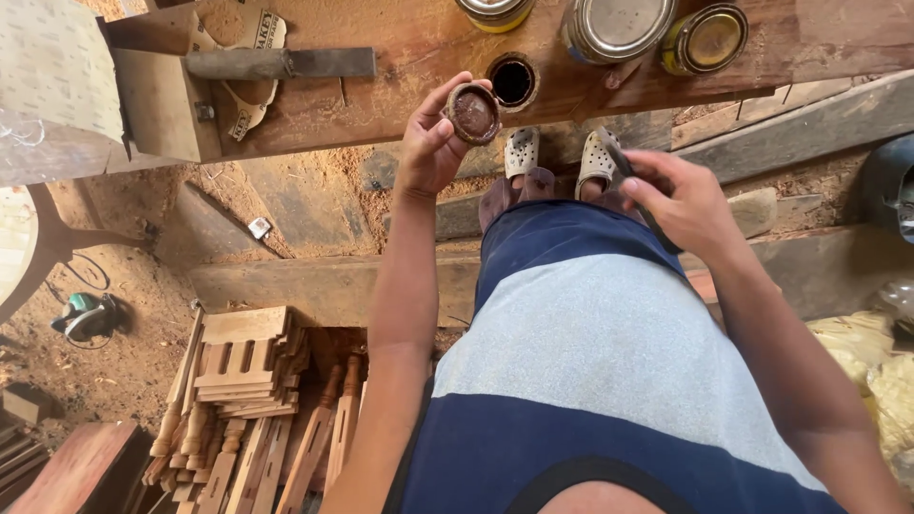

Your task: Applying wood stain or finish to a small wooden component using a brush after opening several cans of finish.

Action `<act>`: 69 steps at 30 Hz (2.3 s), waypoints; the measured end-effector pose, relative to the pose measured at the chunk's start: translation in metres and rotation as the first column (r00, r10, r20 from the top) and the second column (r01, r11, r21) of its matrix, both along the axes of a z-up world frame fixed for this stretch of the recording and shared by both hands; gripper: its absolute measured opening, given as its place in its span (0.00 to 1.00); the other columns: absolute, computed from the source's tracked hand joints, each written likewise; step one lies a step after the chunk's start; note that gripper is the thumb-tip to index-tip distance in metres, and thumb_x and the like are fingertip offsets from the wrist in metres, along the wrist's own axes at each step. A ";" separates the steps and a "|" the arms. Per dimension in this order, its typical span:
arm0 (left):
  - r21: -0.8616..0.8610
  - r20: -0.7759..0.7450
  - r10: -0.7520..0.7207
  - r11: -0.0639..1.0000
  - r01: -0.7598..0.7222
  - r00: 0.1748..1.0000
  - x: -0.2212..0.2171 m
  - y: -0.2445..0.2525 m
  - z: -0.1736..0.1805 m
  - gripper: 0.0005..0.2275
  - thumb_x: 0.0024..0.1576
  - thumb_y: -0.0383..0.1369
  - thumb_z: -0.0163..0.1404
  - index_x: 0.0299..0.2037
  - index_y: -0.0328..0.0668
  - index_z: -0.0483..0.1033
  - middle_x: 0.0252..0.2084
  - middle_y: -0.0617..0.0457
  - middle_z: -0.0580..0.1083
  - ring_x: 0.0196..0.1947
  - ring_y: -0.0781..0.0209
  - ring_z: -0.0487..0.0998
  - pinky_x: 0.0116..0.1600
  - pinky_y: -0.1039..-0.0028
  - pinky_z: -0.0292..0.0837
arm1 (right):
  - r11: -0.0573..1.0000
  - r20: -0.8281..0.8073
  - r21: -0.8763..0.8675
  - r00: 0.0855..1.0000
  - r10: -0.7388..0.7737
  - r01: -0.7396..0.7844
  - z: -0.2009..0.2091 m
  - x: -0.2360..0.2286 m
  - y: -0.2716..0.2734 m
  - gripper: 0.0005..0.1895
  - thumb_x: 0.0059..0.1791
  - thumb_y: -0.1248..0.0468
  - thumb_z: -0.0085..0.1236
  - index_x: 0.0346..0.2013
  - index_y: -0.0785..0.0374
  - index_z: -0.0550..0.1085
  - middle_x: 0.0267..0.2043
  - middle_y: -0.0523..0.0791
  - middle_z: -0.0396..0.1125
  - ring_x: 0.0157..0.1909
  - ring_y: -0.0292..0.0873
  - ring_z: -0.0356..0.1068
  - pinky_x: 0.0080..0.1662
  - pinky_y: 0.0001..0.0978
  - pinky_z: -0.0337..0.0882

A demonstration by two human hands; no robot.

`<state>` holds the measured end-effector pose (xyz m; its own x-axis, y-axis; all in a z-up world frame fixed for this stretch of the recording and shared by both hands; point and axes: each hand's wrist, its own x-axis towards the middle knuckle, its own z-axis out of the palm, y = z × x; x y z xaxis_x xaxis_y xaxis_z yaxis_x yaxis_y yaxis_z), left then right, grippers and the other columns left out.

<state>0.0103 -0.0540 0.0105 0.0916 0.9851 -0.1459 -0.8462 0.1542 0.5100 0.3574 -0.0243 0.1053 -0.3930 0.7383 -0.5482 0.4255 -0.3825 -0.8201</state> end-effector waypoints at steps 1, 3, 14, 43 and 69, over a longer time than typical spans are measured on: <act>-0.018 -0.040 0.016 1.000 -0.017 0.999 0.001 -0.003 -0.003 0.29 0.57 0.30 0.63 0.67 0.31 0.67 0.65 0.36 0.72 0.66 0.46 0.75 0.69 0.54 0.75 | 0.994 0.067 0.097 0.996 0.053 -0.059 0.010 -0.012 0.006 0.21 0.54 0.67 0.58 0.63 0.65 0.74 0.40 0.45 0.73 0.38 0.35 0.73 0.41 0.25 0.73; -0.029 -0.079 0.038 0.999 -0.040 0.996 0.002 -0.007 -0.008 0.29 0.58 0.31 0.63 0.68 0.30 0.67 0.64 0.36 0.73 0.65 0.46 0.75 0.69 0.55 0.75 | 0.972 0.139 0.194 0.985 0.104 -0.130 0.018 -0.032 0.020 0.22 0.54 0.67 0.57 0.64 0.64 0.73 0.40 0.45 0.74 0.38 0.35 0.75 0.41 0.26 0.73; -0.197 -0.862 -0.100 0.970 -0.145 0.497 0.017 -0.039 -0.053 0.32 0.54 0.38 0.65 0.69 0.38 0.68 0.56 0.46 0.77 0.57 0.57 0.78 0.63 0.68 0.75 | 0.979 0.163 0.119 0.975 0.148 -0.168 -0.036 -0.122 0.050 0.19 0.53 0.66 0.55 0.58 0.67 0.74 0.34 0.46 0.75 0.32 0.38 0.78 0.35 0.31 0.76; -0.189 -0.917 -0.150 0.980 -0.070 0.370 0.010 -0.040 -0.054 0.36 0.51 0.44 0.64 0.69 0.38 0.67 0.60 0.39 0.73 0.58 0.51 0.78 0.63 0.67 0.73 | 0.900 -0.202 -0.414 0.950 -0.240 0.139 -0.088 -0.137 0.070 0.18 0.56 0.67 0.52 0.60 0.72 0.70 0.38 0.49 0.73 0.33 0.43 0.76 0.35 0.29 0.77; -0.194 -0.928 -0.161 0.978 -0.069 0.336 0.007 -0.039 -0.057 0.35 0.52 0.45 0.64 0.68 0.38 0.68 0.61 0.39 0.73 0.60 0.50 0.77 0.64 0.65 0.73 | 0.923 -0.151 -0.378 0.980 -0.133 0.067 -0.092 -0.134 0.072 0.16 0.57 0.67 0.51 0.58 0.72 0.73 0.36 0.48 0.73 0.32 0.41 0.76 0.34 0.30 0.77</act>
<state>0.0169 -0.0928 -0.0469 -0.1747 0.9302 -0.3227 0.1842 0.3529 0.9174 0.2230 0.0477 0.0129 -0.4391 0.5366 -0.7206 0.2355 -0.7052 -0.6687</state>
